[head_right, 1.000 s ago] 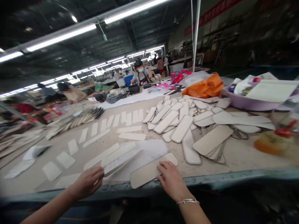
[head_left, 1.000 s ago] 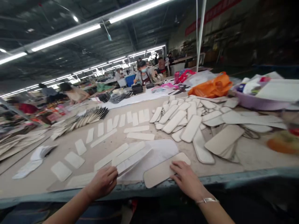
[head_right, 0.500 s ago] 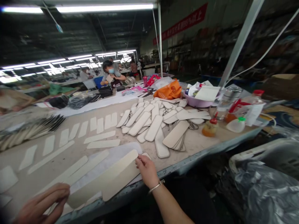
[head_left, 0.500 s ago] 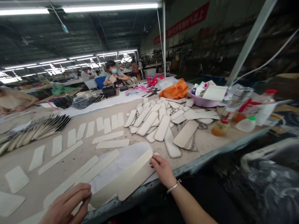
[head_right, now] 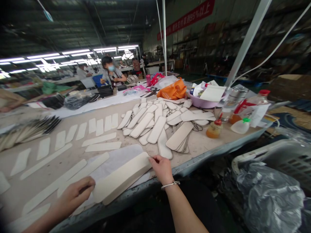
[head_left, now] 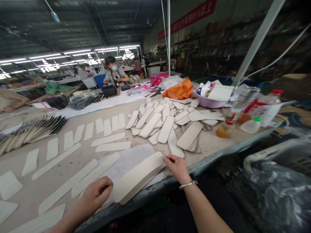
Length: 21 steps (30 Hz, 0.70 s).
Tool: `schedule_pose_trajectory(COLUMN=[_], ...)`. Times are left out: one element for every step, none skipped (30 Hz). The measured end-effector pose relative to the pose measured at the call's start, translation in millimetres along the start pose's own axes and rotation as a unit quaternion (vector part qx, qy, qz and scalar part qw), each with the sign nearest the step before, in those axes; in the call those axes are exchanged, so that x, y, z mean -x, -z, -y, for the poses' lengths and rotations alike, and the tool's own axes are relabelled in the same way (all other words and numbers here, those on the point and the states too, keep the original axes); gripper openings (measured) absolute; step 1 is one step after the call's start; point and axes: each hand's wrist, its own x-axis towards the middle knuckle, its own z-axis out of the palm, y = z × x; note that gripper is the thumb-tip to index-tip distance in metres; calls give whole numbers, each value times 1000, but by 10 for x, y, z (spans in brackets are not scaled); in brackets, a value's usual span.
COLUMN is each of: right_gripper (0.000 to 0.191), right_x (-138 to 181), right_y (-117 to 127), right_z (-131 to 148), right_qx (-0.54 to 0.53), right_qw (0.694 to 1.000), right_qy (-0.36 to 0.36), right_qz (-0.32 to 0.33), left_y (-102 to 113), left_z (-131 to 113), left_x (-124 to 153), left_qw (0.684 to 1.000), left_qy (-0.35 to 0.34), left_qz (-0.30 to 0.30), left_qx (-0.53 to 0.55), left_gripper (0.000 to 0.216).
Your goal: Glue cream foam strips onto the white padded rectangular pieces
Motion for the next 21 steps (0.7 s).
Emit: schedule_pose_trajectory(right_gripper=[27, 26, 26, 27, 28, 30, 31, 33, 34, 35, 36, 36, 36, 36, 36, 37, 37, 37, 38, 38, 38], right_x=[-17, -34, -50, -65, -80, -94, -107, -120, -133, -145, -156, -166, -174, -180, -185, -189, -191, -192, -193, -194, -195], right_y=[17, 26, 28, 24, 15, 4, -9, -22, -33, -43, -52, -59, -65, -69, -73, -76, -78, -79, -80, -80, -81], right_z=[-19, -36, -52, -65, -76, -85, -92, -97, -100, -102, -101, -100, -98, -94, -89, -82, -74, -64, -54, -44, -36], right_qx=[56, 105, 149, 187, 219, 247, 272, 293, 312, 328, 341, 350, 358, 364, 370, 374, 378, 381, 383, 384, 384], right_qw=[998, 994, 989, 982, 976, 969, 962, 955, 949, 943, 939, 935, 932, 929, 927, 925, 923, 922, 921, 920, 920], right_qy=[8, 12, 11, 5, -1, -6, -11, -16, -20, -24, -29, -33, -36, -39, -41, -42, -43, -45, -46, -48, -50], right_qz=[-4, -5, -3, 4, 11, 19, 25, 30, 35, 40, 44, 48, 50, 52, 52, 53, 54, 56, 57, 59, 60], left_y=[-53, -111, -172, -233, -291, -343, -387, -423, -450, -469, -483, -491, -497, -502, -505, -508, -510, -511, -511, -509, -505], left_z=[19, 44, 74, 107, 141, 173, 202, 226, 245, 258, 267, 271, 272, 270, 267, 263, 258, 253, 247, 242, 237], left_x=[-52, -98, -137, -168, -189, -201, -207, -208, -207, -206, -207, -210, -215, -221, -228, -234, -238, -241, -241, -239, -234], left_qw=[999, 996, 993, 989, 985, 983, 981, 981, 980, 980, 979, 978, 977, 975, 973, 972, 972, 972, 973, 974, 975], left_qy=[35, 68, 96, 118, 133, 141, 145, 146, 148, 150, 155, 161, 168, 176, 182, 187, 191, 193, 192, 190, 188], left_qz=[20, 39, 55, 69, 81, 89, 93, 96, 98, 99, 100, 103, 108, 112, 115, 117, 119, 118, 116, 112, 107], left_qx=[16, 33, 49, 63, 74, 81, 85, 86, 86, 84, 82, 80, 79, 78, 77, 74, 70, 64, 56, 49, 42], left_gripper=[23, 24, 24, 23, 23, 23, 22, 22, 22, 22, 21, 21, 21, 21, 20, 20, 21, 21, 21, 21, 21])
